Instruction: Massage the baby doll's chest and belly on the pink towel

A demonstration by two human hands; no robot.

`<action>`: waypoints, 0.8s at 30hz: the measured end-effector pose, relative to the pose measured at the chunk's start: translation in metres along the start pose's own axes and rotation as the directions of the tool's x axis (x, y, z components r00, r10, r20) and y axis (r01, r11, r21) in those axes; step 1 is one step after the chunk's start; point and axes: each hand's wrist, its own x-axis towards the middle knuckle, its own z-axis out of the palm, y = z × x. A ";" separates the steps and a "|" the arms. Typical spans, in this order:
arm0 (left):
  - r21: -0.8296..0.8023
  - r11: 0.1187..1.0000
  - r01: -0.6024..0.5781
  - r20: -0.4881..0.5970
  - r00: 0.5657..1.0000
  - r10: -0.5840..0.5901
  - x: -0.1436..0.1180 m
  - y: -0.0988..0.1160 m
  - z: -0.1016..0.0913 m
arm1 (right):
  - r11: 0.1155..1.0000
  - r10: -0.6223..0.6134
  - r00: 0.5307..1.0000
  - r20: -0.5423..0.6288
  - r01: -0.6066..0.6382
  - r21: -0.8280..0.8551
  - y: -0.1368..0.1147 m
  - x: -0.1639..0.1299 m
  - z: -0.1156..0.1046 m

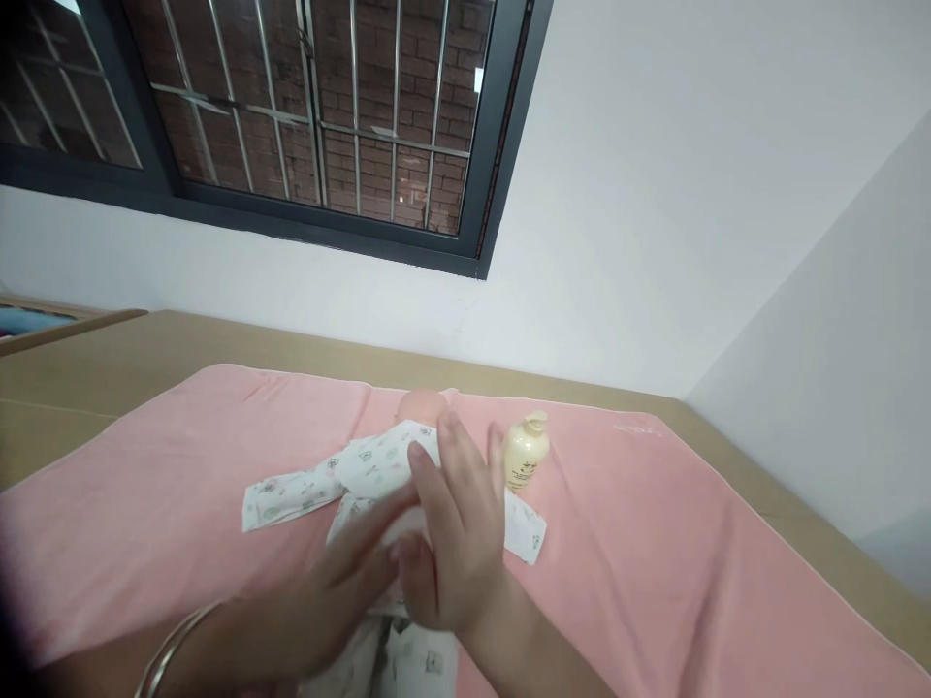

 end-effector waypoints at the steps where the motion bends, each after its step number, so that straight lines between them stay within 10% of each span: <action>1: 0.020 1.000 0.001 -0.022 1.000 0.000 0.010 -0.008 -0.008 | 0.999 0.042 0.997 0.062 -0.042 0.006 0.003 -0.001 0.006; 5: 0.257 0.963 0.084 -0.278 0.961 -0.009 0.049 -0.060 -0.034 | 0.961 0.273 0.931 0.242 -0.273 -0.034 0.008 -0.028 0.042; 9: 0.349 0.930 0.118 -0.293 0.956 -0.012 0.062 -0.101 -0.038 | 0.938 0.335 0.871 0.359 -0.345 -0.037 0.023 -0.055 0.075; 14: 0.374 0.917 0.137 -0.305 0.952 -0.018 0.055 -0.109 -0.032 | 0.902 0.356 0.676 0.646 -0.430 -0.047 0.059 -0.051 0.079; 18: 0.430 0.894 0.126 -0.345 0.938 0.034 0.051 -0.111 -0.031 | 0.820 0.545 0.546 0.636 -0.506 -0.268 0.056 -0.045 0.074; 24: 0.451 0.880 0.146 -0.350 0.937 0.024 0.048 -0.114 -0.032 | 0.934 0.335 0.675 0.657 -0.328 -0.139 0.020 -0.053 0.078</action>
